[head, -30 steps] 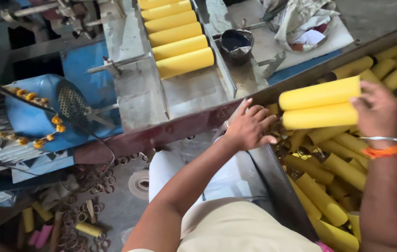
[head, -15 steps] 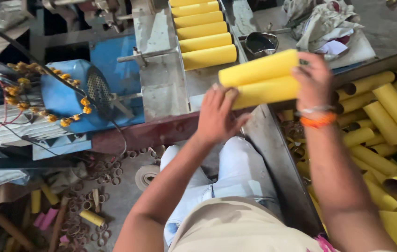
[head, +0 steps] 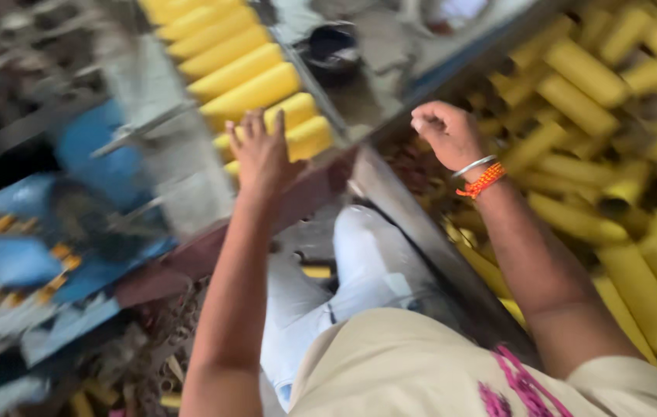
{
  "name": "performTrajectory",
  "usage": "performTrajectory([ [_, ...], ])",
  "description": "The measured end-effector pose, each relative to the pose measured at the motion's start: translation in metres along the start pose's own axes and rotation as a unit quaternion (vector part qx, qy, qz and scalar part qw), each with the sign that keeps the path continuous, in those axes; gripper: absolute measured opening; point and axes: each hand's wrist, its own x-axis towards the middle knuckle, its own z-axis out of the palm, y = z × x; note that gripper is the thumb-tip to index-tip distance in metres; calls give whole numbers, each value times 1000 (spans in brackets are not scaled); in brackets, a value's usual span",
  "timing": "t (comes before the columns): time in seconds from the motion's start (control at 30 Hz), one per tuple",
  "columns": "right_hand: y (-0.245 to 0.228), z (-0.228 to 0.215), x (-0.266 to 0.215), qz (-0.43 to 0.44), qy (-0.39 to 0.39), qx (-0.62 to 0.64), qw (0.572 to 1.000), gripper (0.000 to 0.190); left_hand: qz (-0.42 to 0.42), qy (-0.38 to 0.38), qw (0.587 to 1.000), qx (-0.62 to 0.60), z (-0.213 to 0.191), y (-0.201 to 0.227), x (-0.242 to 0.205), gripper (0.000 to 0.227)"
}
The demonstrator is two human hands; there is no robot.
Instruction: The person repeatedly picks yellow cylindrical objects from a pile and places them into a metal tray. The person handles the cylinders by hand, moving them from a disorganized pile to an organized tray.
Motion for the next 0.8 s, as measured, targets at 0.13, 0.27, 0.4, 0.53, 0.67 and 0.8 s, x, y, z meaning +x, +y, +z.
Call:
performTrajectory([
  [0.13,99,-41,-77,75,-57,-231,968,25,111,53,978,-168,11,71,-3,76],
  [0.27,159,-77,-120,70,-1,-238,969,40,187,-23,938,-292,27,157,2,69],
  [0.4,201,-135,-91,226,184,-246,924,54,155,-168,920,-318,46,199,5,68],
  [0.53,232,-190,-47,74,152,-433,885,75,109,-181,951,-224,59,208,6,52],
  [0.67,267,-193,-24,123,73,-453,880,92,92,-136,963,-215,64,208,3,36],
  [0.8,302,-166,-6,136,-26,-419,897,67,79,-139,958,-236,58,209,3,39],
])
